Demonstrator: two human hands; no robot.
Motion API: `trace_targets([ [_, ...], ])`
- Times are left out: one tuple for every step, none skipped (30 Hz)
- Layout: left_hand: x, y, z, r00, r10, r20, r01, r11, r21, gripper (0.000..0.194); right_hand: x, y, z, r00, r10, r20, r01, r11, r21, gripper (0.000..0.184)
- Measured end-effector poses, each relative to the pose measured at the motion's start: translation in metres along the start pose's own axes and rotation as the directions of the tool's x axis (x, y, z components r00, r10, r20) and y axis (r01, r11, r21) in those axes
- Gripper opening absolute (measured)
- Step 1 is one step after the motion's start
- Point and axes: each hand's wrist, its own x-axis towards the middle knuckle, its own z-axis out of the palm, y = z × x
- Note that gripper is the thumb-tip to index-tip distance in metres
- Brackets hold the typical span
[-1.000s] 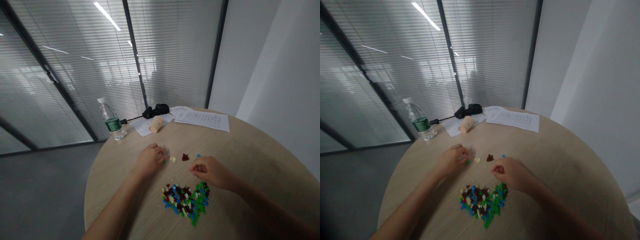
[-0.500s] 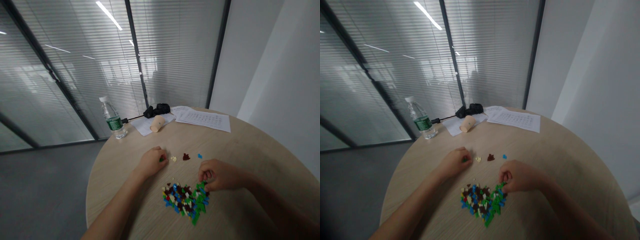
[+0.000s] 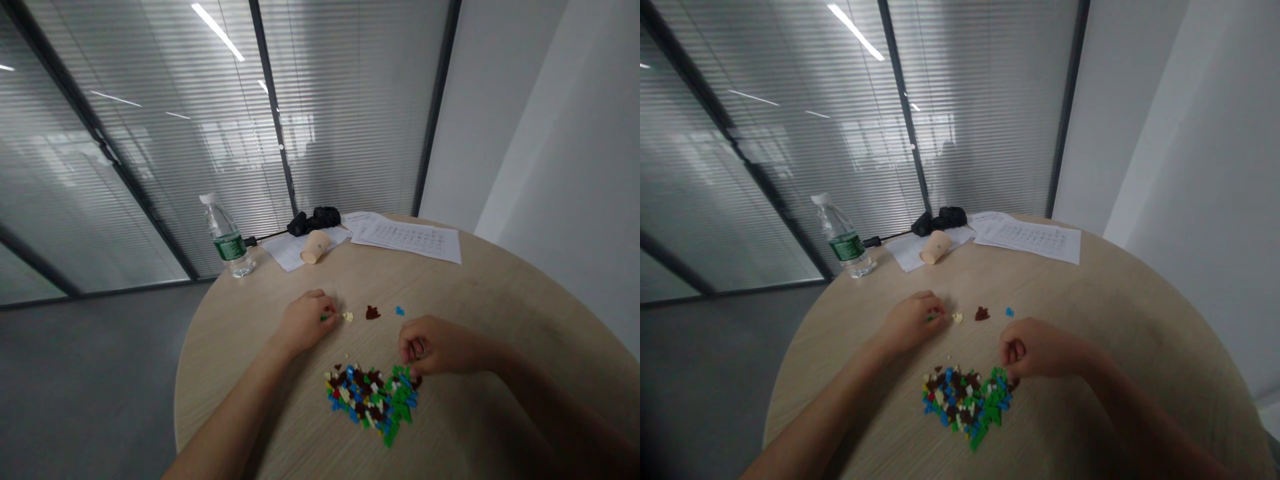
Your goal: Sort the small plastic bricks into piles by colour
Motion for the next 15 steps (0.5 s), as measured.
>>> trace_targets([
  [0.0001,0.0000,0.0003,1.000,-0.001,-0.001,0.001,1.000,0.002,0.016,0.0000,-0.0001,-0.0001,1.000,-0.011,0.000,0.011,1.000,0.001,0.014],
  [0.0002,0.0000,0.0004,1.000,-0.001,0.000,0.001,1.000,0.004,0.017,0.0000,-0.0003,-0.0002,1.000,-0.023,0.002,0.023,1.000,-0.003,0.017],
  [0.0002,0.0001,0.0005,1.000,-0.001,0.001,0.001,1.000,0.006,0.017,0.0000,-0.0007,-0.0002,0.999,-0.037,0.004,0.037,0.999,-0.012,0.018],
  [0.0002,0.0003,0.0004,1.000,-0.002,0.005,0.002,1.000,0.006,0.017,0.0000,-0.0010,-0.0002,0.999,-0.052,0.007,0.053,0.998,-0.023,0.018],
  [0.0001,0.0005,0.0003,1.000,-0.002,0.008,0.002,1.000,0.005,0.017,0.0000,-0.0013,-0.0001,0.998,-0.066,0.007,0.066,0.997,-0.035,0.017],
  [0.0000,0.0007,0.0002,1.000,-0.002,0.010,0.002,1.000,0.002,0.017,-0.0001,-0.0014,-0.0001,0.997,-0.078,0.007,0.078,0.996,-0.043,0.016],
  [-0.0002,0.0006,0.0001,1.000,-0.001,0.011,0.001,1.000,-0.002,0.017,-0.0003,-0.0016,-0.0001,0.996,-0.087,0.006,0.088,0.995,-0.047,0.015],
  [-0.0003,0.0005,0.0001,1.000,0.003,0.007,-0.003,1.000,-0.008,0.016,-0.0007,-0.0017,-0.0002,0.996,-0.094,0.007,0.095,0.994,-0.048,0.013],
  [-0.0003,0.0002,0.0001,1.000,0.007,0.002,-0.007,1.000,-0.015,0.016,-0.0011,-0.0018,-0.0006,0.995,-0.099,0.008,0.099,0.994,-0.048,0.012],
  [-0.0001,0.0000,0.0001,1.000,0.011,-0.008,-0.011,1.000,-0.024,0.015,-0.0015,-0.0021,-0.0012,0.995,-0.102,0.007,0.102,0.994,-0.047,0.010],
  [0.0001,-0.0001,0.0000,1.000,0.017,-0.021,-0.018,0.999,-0.037,0.014,-0.0019,-0.0024,-0.0020,0.995,-0.104,0.001,0.104,0.994,-0.046,0.009],
  [0.0005,0.0000,-0.0003,0.999,0.025,-0.039,-0.027,0.998,-0.055,0.014,-0.0021,-0.0028,-0.0029,0.995,-0.102,-0.009,0.101,0.994,-0.044,0.009],
  [0.0008,0.0006,-0.0007,0.997,0.037,-0.061,-0.042,0.996,-0.081,0.013,-0.0019,-0.0031,-0.0037,0.995,-0.091,-0.029,0.090,0.995,-0.040,0.009],
  [0.0011,0.0018,-0.0013,0.995,0.053,-0.082,-0.063,0.991,-0.119,0.012,-0.0014,-0.0033,-0.0043,0.995,-0.075,-0.059,0.073,0.997,-0.037,0.009],
  [0.0011,0.0036,-0.0021,0.992,0.076,-0.101,-0.092,0.981,-0.168,0.012,-0.0004,-0.0034,-0.0045,0.993,-0.059,-0.101,0.056,0.998,-0.035,0.009],
])
